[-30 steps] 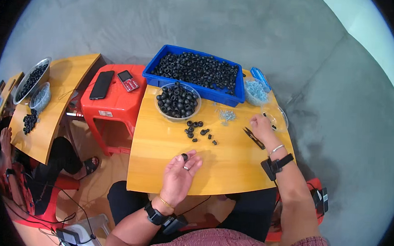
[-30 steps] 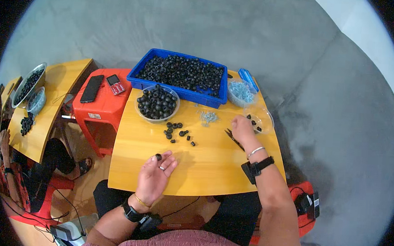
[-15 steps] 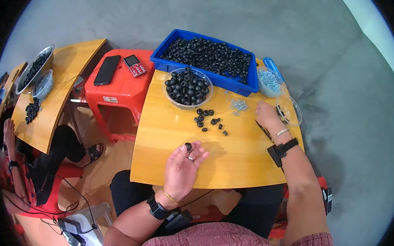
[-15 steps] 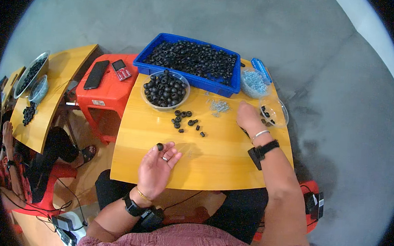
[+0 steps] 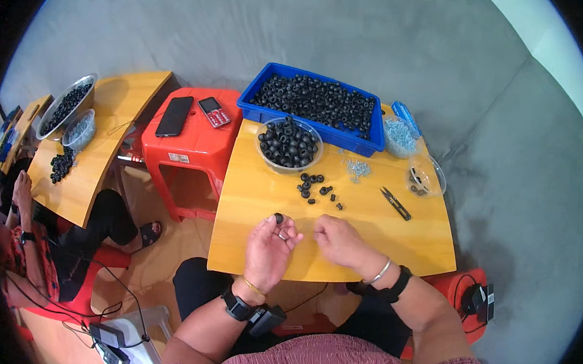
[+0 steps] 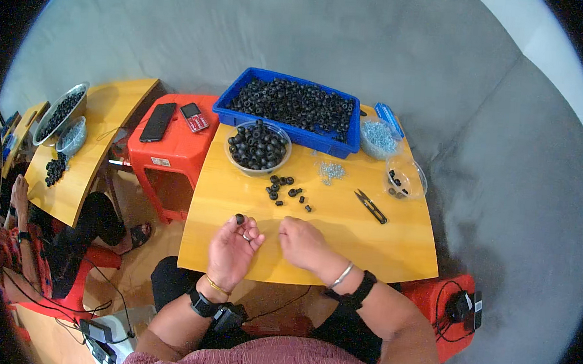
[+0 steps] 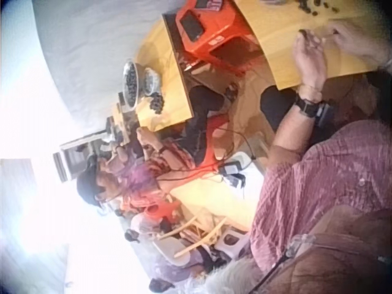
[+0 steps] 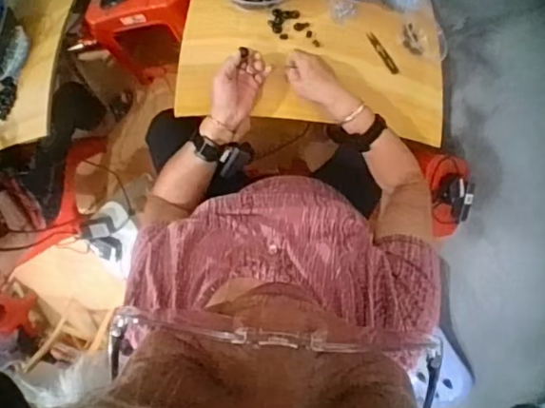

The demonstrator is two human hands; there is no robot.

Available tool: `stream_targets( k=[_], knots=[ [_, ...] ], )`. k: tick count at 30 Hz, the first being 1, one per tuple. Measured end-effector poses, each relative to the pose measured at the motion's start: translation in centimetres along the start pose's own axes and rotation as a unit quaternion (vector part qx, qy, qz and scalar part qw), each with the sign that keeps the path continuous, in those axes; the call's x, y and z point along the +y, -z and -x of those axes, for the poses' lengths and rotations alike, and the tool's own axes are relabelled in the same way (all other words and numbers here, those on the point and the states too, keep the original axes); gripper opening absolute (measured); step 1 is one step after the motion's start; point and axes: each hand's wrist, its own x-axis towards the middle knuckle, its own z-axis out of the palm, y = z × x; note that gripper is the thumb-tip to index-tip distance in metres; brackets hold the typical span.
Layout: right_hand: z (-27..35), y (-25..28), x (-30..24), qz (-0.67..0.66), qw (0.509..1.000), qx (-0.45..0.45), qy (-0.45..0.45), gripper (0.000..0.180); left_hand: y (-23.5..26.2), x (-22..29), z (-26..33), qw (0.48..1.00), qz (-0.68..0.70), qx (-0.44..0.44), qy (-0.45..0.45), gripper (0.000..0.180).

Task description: The person is manualy assembling small black plastic components by inserting small metal pins into them.

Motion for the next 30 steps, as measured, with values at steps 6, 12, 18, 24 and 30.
stream_targets(
  k=[6, 12, 18, 24, 30],
  knots=[
    [-0.9, 3.8, 4.1, -0.006, 0.999, 0.027, -0.016, 0.009, -0.8, 0.3, 0.5, 0.997, 0.013, -0.029, 0.064, 0.017],
    [0.9, 6.3, 1.0, -0.177, 0.982, 0.023, -0.062, 0.005, -1.0, 0.3, 0.4, 0.985, 0.042, -0.095, 0.140, 0.017],
    [2.8, 5.8, -2.3, -0.363, 0.931, 0.021, -0.031, 0.007, -0.9, 0.1, 0.5, 0.981, 0.017, -0.110, 0.160, 0.018],
    [2.6, 5.6, -2.6, -0.387, 0.922, 0.018, -0.029, 0.009, -0.7, -0.6, 0.4, 0.983, -0.064, -0.131, 0.109, 0.018],
    [2.6, 5.0, -2.4, -0.481, 0.875, -0.006, -0.052, 0.011, -0.9, -0.9, 0.5, 0.985, -0.101, -0.121, 0.076, 0.017]
  ],
)
